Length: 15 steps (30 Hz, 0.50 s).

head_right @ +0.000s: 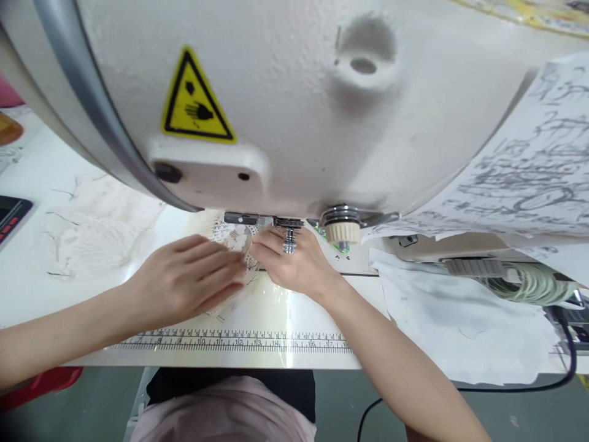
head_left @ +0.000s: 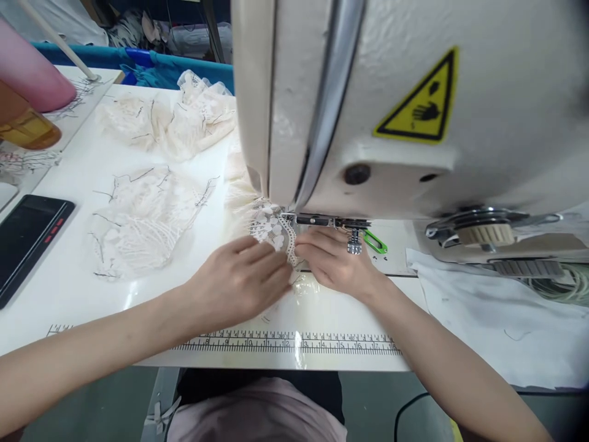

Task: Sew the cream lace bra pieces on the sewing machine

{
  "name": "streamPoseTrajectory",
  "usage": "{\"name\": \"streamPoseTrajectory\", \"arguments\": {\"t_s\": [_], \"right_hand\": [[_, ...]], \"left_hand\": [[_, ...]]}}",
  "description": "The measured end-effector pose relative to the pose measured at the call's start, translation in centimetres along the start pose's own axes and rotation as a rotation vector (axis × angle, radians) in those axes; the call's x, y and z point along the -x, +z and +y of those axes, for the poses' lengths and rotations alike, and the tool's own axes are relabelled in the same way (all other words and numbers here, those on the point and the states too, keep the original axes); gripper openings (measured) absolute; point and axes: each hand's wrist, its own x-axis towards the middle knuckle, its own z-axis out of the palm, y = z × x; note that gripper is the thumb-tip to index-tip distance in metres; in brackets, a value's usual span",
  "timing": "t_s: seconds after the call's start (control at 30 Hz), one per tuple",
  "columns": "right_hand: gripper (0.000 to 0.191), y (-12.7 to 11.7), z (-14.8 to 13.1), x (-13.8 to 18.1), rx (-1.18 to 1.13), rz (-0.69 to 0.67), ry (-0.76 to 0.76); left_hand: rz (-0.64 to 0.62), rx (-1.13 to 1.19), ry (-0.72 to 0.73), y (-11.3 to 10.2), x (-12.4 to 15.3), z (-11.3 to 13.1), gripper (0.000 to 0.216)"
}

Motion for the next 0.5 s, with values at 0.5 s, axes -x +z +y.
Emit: {"name": "streamPoseTrajectory", "arguments": {"t_s": [0.5], "right_hand": [[0.018, 0.5, 0.7, 0.3, -0.334, -0.102, -0.049]], "left_hand": [[-0.102, 0.145, -0.387, -2.9, 2.5, 1.1, 0.016]]}}
